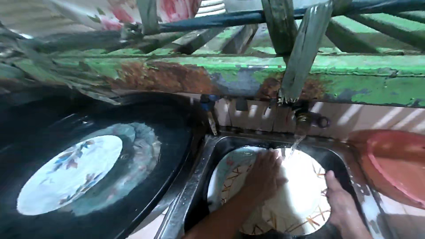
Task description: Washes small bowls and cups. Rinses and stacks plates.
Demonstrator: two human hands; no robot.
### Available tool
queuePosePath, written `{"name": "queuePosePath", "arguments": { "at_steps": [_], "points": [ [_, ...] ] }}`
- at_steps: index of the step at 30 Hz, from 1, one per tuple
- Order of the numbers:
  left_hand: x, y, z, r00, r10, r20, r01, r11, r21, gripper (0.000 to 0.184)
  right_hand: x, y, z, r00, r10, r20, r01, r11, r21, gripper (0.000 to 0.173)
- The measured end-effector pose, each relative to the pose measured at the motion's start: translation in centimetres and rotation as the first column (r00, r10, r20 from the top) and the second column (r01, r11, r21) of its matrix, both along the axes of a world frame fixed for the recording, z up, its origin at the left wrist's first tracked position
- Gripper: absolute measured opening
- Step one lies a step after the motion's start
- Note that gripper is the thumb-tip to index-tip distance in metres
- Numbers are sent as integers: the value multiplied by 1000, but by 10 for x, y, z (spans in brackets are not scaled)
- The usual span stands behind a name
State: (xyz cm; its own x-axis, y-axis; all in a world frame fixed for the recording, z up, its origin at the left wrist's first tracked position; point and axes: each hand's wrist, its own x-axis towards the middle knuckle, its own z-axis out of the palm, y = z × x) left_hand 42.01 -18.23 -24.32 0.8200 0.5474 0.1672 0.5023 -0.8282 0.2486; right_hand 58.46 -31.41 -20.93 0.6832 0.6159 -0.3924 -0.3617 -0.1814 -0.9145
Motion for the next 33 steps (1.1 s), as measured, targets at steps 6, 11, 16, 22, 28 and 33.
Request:
{"name": "queuePosePath", "arguments": {
  "at_steps": [6,11,16,22,28,33],
  "points": [
    [12,-64,10,904,-377,203,401,912,-89,71,-9,21,-1,999,38,-4,-37,992,117,45],
    [-47,-51,47,945,-316,84,315,949,19,38,7,28,18,971,38,-236,2,987,164,49],
    [-72,-18,107,729,650,217,-316,599,-736,34,-6,68,22,910,38,-412,92,952,290,49],
    [-49,5,50,589,798,125,-82,213,-974,47,-35,106,56,876,193,-443,-56,952,302,22],
    [0,-3,42,600,784,160,39,172,-984,41,-13,83,49,971,227,71,-236,955,178,30],
    [-40,-6,107,532,769,354,-218,529,-820,34,2,52,-27,949,273,157,-247,955,-167,34]
  ]
}}
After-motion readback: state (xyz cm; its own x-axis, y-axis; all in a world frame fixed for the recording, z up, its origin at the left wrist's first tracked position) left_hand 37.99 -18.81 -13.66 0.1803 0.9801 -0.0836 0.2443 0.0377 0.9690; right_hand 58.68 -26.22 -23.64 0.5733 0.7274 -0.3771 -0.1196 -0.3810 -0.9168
